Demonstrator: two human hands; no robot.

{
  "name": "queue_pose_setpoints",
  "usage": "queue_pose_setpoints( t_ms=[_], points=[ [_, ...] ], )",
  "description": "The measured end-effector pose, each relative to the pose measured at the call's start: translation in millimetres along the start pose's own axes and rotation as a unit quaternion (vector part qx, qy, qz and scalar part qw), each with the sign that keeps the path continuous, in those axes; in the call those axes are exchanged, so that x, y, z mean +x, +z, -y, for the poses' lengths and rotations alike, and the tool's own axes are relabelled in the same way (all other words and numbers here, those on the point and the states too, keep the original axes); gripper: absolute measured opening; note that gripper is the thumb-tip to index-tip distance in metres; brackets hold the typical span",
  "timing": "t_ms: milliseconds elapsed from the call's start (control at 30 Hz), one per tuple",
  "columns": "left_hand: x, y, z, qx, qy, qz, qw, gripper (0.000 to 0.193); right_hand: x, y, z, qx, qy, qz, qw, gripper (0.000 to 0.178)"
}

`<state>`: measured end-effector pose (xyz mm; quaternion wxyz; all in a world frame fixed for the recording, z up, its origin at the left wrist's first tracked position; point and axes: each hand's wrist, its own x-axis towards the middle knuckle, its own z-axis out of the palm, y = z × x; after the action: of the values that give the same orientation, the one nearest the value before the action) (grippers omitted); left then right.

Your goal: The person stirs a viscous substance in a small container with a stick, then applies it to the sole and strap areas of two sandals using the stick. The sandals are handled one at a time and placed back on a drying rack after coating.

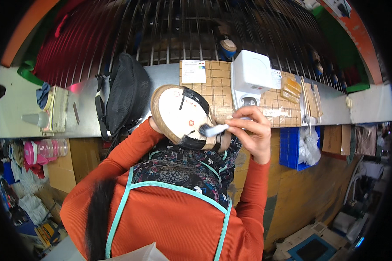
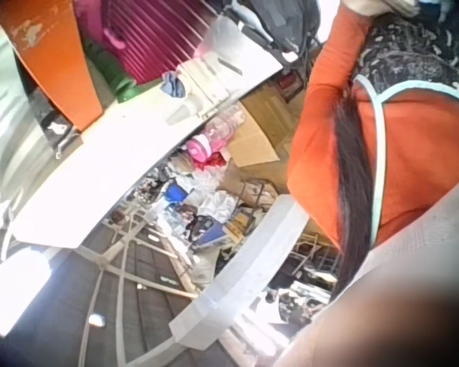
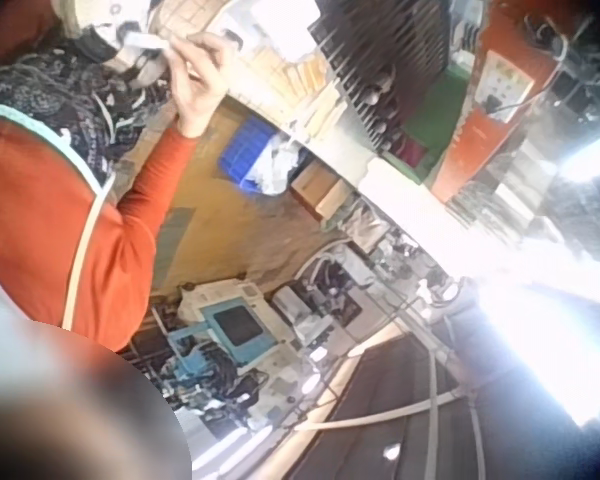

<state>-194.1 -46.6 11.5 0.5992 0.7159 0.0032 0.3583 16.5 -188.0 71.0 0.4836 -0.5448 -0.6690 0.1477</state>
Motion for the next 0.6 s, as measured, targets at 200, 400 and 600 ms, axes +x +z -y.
queue_pose_setpoints(
  t_ms=[200, 400, 600],
  points=[
    [35.0, -13.9, -25.3, 0.393, -0.017, -0.065, 0.917, 0.044, -15.1, -6.5, 5.9, 0.261, 0.049, -0.147, 0.953, 0.033],
    [45.2, -11.9, -22.1, 0.552, -0.029, -0.103, 0.827, 0.056, 5.2, 29.2, 27.3, 0.309, -0.072, -0.177, 0.932, 0.047],
    [42.3, -9.9, -16.0, 0.578, -0.062, -0.093, 0.809, 0.055, 26.8, 29.8, 34.1, 0.058, -0.183, -0.028, 0.981, 0.066]
  ],
)
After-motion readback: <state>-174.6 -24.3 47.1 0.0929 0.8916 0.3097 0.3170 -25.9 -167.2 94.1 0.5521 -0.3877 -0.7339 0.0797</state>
